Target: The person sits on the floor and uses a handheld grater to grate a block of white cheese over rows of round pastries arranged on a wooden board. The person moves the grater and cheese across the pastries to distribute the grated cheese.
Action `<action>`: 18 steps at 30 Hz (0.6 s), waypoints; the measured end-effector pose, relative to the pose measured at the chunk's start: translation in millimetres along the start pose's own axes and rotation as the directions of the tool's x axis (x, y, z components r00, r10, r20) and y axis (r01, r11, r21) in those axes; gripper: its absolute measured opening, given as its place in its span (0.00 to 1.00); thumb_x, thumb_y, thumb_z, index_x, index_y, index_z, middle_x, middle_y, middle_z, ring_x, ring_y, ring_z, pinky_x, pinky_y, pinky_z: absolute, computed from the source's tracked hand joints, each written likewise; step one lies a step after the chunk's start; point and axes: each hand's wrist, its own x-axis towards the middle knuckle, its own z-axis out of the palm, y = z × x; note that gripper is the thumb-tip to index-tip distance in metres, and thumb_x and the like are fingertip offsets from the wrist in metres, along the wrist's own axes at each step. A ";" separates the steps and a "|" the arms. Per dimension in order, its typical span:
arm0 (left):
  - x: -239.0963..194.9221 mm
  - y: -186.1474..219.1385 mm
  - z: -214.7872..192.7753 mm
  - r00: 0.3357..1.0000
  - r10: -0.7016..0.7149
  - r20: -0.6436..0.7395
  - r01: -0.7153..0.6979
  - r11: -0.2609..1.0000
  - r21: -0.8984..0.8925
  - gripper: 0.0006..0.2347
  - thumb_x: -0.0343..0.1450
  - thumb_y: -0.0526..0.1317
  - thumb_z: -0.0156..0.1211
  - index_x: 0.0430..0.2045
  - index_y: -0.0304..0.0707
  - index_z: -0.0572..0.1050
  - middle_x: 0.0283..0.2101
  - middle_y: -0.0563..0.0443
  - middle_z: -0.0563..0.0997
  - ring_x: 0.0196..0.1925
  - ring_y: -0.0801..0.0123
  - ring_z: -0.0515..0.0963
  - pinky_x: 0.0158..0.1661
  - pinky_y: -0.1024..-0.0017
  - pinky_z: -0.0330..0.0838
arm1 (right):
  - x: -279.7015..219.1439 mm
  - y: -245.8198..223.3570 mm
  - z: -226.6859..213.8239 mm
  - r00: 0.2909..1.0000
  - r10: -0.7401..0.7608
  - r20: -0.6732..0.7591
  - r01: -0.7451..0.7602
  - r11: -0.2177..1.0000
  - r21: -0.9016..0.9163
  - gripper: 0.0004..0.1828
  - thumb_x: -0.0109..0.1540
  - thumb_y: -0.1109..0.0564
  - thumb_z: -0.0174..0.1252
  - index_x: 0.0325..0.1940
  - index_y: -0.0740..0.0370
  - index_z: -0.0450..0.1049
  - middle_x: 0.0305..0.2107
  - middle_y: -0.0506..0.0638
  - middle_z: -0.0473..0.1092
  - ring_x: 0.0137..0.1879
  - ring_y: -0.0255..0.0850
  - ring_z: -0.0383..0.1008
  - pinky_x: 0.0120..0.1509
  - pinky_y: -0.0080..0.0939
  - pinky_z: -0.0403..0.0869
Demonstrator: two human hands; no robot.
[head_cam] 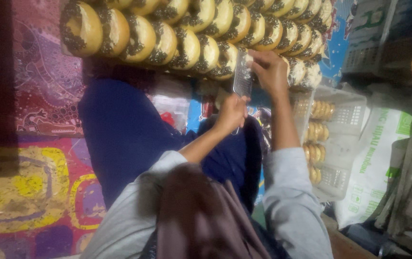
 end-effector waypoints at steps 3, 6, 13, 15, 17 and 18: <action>-1.6 -1.1 -0.1 1.000 0.015 -0.008 -0.015 0.999 0.036 0.11 0.79 0.38 0.45 0.40 0.24 0.73 0.19 0.50 0.74 0.10 0.72 0.69 0.12 0.72 0.64 | 0.5 -1.4 2.9 0.995 0.097 -0.029 -0.097 0.995 0.008 0.17 0.59 0.58 0.69 0.53 0.56 0.82 0.48 0.51 0.79 0.42 0.37 0.82 0.43 0.36 0.79; -6.3 -2.8 -3.3 0.998 -0.054 -0.012 0.055 0.996 0.063 0.11 0.79 0.37 0.46 0.41 0.25 0.74 0.19 0.50 0.73 0.10 0.73 0.69 0.12 0.73 0.64 | 3.1 0.3 3.6 0.997 -0.047 -0.053 0.046 0.999 -0.005 0.18 0.61 0.59 0.72 0.55 0.59 0.82 0.47 0.54 0.79 0.46 0.39 0.82 0.50 0.36 0.79; -46.9 -2.1 -11.3 0.994 -0.076 0.078 0.080 0.996 -0.042 0.08 0.77 0.34 0.44 0.41 0.26 0.69 0.21 0.48 0.73 0.11 0.72 0.68 0.12 0.73 0.63 | 13.5 0.5 -4.8 0.981 0.192 0.001 -0.190 0.973 0.132 0.18 0.59 0.58 0.70 0.54 0.58 0.82 0.39 0.49 0.81 0.37 0.34 0.78 0.43 0.34 0.77; -59.8 -0.1 -11.2 0.991 -0.110 0.073 0.111 0.994 -0.012 0.10 0.80 0.38 0.43 0.41 0.26 0.71 0.20 0.49 0.72 0.10 0.73 0.67 0.13 0.74 0.62 | 11.0 -1.3 -10.5 0.958 0.284 0.048 -0.287 0.924 0.253 0.17 0.61 0.58 0.69 0.54 0.60 0.82 0.39 0.48 0.81 0.38 0.31 0.79 0.43 0.32 0.77; -63.5 3.7 -9.9 0.990 -0.115 0.081 0.115 0.993 -0.001 0.11 0.80 0.38 0.43 0.42 0.26 0.72 0.20 0.49 0.73 0.10 0.73 0.68 0.13 0.74 0.63 | 3.9 -3.8 -17.6 0.901 0.427 0.079 -0.430 0.847 0.313 0.19 0.61 0.58 0.67 0.57 0.58 0.81 0.36 0.49 0.80 0.32 0.34 0.74 0.35 0.35 0.72; -63.2 6.0 -9.4 0.989 -0.117 0.087 0.117 0.993 0.004 0.11 0.79 0.38 0.43 0.43 0.26 0.72 0.20 0.49 0.73 0.10 0.73 0.68 0.13 0.74 0.63 | -2.4 -5.1 -21.0 0.864 0.495 0.098 -0.496 0.799 0.340 0.20 0.61 0.58 0.66 0.58 0.56 0.80 0.35 0.49 0.80 0.30 0.35 0.71 0.32 0.37 0.69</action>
